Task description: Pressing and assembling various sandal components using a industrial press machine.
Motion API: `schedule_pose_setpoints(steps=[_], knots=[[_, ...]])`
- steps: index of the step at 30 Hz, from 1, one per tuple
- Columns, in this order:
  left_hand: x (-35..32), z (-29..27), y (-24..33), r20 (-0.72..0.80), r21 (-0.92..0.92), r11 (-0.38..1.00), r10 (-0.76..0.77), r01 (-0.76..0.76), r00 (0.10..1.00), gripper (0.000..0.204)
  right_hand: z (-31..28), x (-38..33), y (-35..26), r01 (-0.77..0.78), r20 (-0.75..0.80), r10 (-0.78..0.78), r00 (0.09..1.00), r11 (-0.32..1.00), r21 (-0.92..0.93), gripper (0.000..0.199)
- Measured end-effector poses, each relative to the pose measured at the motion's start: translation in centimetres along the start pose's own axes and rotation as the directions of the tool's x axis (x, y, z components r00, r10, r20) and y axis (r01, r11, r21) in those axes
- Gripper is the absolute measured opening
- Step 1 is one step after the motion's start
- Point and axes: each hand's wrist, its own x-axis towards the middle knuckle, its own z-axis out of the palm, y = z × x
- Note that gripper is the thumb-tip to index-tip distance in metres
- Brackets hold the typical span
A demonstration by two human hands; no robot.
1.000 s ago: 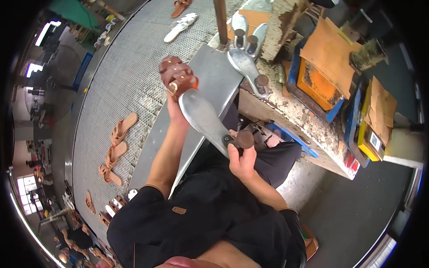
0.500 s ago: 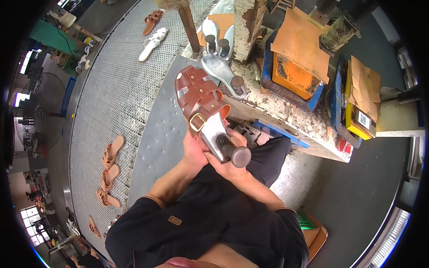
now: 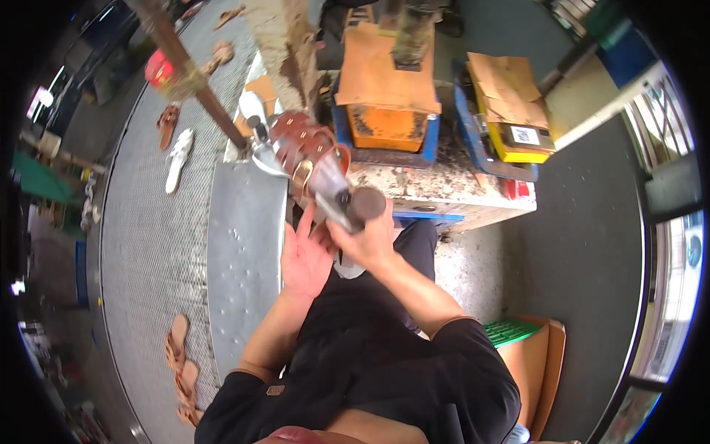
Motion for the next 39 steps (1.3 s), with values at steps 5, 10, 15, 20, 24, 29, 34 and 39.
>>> schedule_pose_setpoints(steps=[5,10,15,20,24,29,34,39], knots=[[-0.9,-3.1,-1.1,-0.094,0.098,0.984,-0.138,0.147,0.986,0.080,-0.3,11.3,6.9,0.017,-0.317,-0.161,0.935,0.911,-0.412,0.069],[-1.9,-5.9,-1.3,-0.215,0.087,0.966,-0.220,0.243,0.951,0.078,-0.2,18.9,10.8,-0.087,-0.393,-0.151,0.907,0.846,-0.526,0.069],[-2.7,-8.1,-0.6,-0.270,0.084,0.966,-0.213,0.244,0.939,0.077,0.9,18.7,10.4,-0.183,-0.410,-0.107,0.906,0.773,-0.607,0.073],[-1.7,-9.0,0.6,-0.304,0.089,0.964,-0.213,0.250,0.929,0.074,1.3,20.6,10.8,-0.248,-0.467,-0.050,0.883,0.795,-0.554,0.077],[-1.6,-8.9,1.0,-0.308,0.101,0.964,-0.205,0.247,0.929,0.080,1.5,20.1,11.0,-0.264,-0.485,-0.087,0.870,0.749,-0.608,0.077],[-2.3,-9.8,0.3,-0.349,0.081,0.971,-0.184,0.225,0.919,0.078,1.7,20.0,10.8,-0.254,-0.493,-0.073,0.867,0.786,-0.564,0.077],[-2.4,-9.9,0.1,-0.378,0.061,0.972,-0.187,0.226,0.907,0.077,1.1,20.6,10.7,-0.280,-0.500,-0.003,0.866,0.826,-0.489,0.074],[-2.9,-11.3,0.7,-0.415,0.077,0.977,-0.151,0.200,0.897,0.073,1.3,20.4,11.0,-0.267,-0.516,-0.051,0.855,0.809,-0.523,0.076]])
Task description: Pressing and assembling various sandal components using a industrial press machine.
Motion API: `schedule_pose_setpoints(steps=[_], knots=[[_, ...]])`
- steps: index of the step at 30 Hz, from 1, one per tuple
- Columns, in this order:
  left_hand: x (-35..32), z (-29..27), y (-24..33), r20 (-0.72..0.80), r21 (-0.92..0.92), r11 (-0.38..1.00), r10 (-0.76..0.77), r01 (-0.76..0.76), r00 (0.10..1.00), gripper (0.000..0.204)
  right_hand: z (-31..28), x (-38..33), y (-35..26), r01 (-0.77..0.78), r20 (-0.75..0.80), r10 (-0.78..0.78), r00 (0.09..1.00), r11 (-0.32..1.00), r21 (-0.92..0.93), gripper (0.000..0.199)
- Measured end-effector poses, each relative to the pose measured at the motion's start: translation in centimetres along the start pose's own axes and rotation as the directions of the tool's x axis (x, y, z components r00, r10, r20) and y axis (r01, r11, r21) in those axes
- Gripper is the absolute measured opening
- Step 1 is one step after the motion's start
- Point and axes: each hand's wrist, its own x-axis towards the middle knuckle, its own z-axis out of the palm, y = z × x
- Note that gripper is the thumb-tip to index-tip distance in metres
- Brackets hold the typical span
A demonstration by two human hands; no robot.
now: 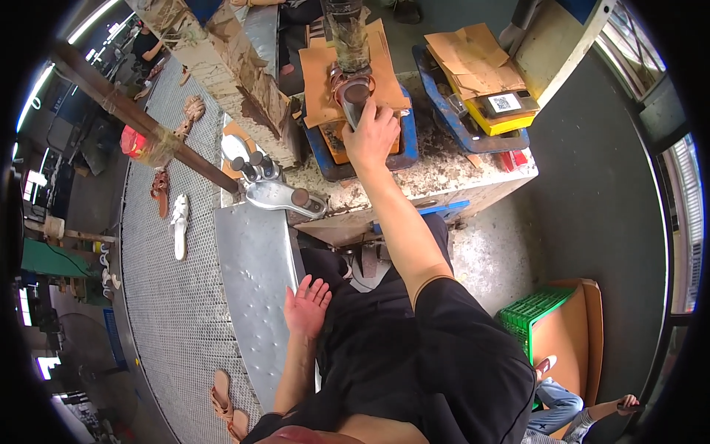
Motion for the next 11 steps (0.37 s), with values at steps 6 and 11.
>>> schedule_pose_setpoints(steps=[6,11], knots=[[0.90,0.78,0.48,-0.011,0.009,1.000,0.002,-0.002,1.000,0.079,0.62,0.82,-0.25,-0.011,-0.029,0.011,1.000,1.000,0.006,0.079],[0.90,0.39,0.33,0.018,0.005,1.000,-0.019,0.019,1.000,0.075,-0.02,0.70,-0.23,-0.037,0.001,0.037,0.999,0.999,0.011,0.081]])
